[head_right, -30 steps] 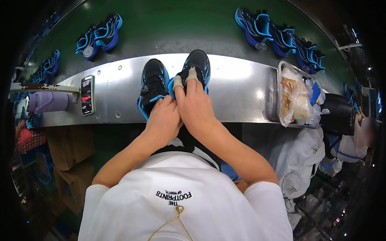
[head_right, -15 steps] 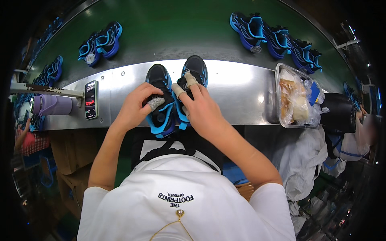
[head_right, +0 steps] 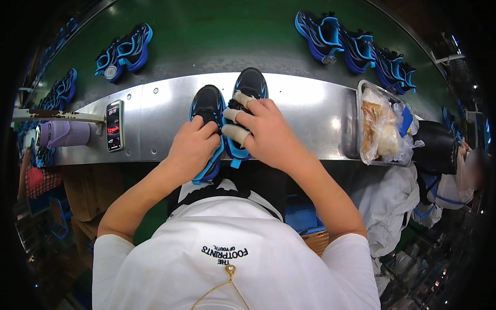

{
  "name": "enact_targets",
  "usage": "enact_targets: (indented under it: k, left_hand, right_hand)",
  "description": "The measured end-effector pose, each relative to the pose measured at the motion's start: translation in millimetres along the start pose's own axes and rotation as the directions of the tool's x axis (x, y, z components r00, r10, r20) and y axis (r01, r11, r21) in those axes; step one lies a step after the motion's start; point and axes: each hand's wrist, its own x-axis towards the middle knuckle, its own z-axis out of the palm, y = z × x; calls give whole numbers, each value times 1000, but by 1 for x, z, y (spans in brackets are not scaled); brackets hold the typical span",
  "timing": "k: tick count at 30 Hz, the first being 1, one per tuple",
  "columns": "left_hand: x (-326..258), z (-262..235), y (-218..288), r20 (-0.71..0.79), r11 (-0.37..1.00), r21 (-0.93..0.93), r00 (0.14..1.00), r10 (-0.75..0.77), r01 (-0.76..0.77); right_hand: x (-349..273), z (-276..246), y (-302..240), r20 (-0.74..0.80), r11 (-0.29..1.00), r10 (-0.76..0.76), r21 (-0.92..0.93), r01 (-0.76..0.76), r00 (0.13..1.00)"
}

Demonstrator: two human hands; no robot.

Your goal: The person cleans and rubs the closure dials and tongues of sneakers by hand, then pushes the finished pairs onto the conveyor belt.

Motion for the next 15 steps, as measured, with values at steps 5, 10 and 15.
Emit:
enact_targets:
  k: [5,10,15]
  left_hand:
    - [2,-2,5,77,978,192,995,70,-84]
    - [-5,-13,-1,75,995,52,994,76,-80]
    - [4,-18,10,230,989,147,973,-20,-14]
  right_hand:
    - [8,-9,17,64,992,25,119,-33,998]
    - [19,-22,15,208,940,102,301,-162,973]
    - [13,-11,31,134,980,38,190,-64,990]
